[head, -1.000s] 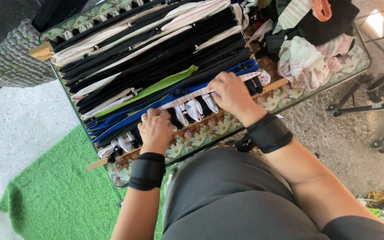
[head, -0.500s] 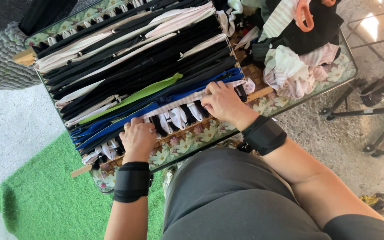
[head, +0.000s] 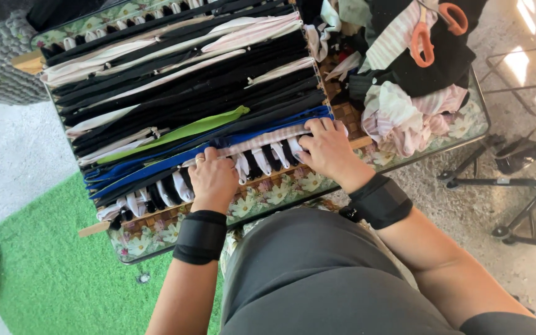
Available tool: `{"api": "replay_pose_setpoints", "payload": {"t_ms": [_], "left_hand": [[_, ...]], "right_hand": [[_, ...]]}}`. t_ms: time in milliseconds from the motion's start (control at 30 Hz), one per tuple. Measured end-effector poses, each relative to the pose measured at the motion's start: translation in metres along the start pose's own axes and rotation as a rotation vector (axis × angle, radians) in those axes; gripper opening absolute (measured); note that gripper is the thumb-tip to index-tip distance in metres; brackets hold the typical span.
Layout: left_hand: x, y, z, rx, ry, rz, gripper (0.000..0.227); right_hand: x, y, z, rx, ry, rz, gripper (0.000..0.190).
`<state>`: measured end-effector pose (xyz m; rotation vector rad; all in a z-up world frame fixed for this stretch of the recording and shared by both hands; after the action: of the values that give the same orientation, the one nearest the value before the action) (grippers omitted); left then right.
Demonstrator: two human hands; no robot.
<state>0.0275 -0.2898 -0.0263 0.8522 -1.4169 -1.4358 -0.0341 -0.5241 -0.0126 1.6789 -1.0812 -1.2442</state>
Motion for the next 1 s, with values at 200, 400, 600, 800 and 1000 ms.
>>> {"api": "replay_pose_setpoints", "payload": {"t_ms": [200, 400, 600, 800, 1000], "left_hand": [[-0.012, 0.008, 0.013, 0.047, -0.001, 0.223, 0.024], [-0.135, 0.053, 0.059, 0.251, 0.492, 0.298, 0.014], [-0.277, 0.062, 0.108, 0.377, 0.696, 0.160, 0.017], [-0.305, 0.044, 0.091, 0.248, 0.549, 0.148, 0.024], [-0.324, 0.057, 0.085, 0.254, 0.616, 0.063, 0.013]], "right_hand": [[-0.005, -0.005, 0.005, -0.043, 0.061, 0.086, 0.023], [-0.006, -0.001, 0.007, 0.003, 0.111, 0.032, 0.028], [-0.002, -0.008, 0.009, -0.013, 0.053, 0.031, 0.030], [0.000, -0.020, 0.016, -0.014, 0.002, 0.016, 0.030], [-0.002, -0.023, 0.018, 0.024, -0.037, -0.010, 0.034]]}}
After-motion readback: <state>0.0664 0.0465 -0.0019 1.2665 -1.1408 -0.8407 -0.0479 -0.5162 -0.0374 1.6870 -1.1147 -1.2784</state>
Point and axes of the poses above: each hand's wrist, its own z-axis away from the middle knuckle, its own y-axis out of the back of the hand, x = y × z, the point moved 8 cm from there along -z, towards the middle knuckle, and after that the axes turned 9 degrees about x, right-handed, at the moved point
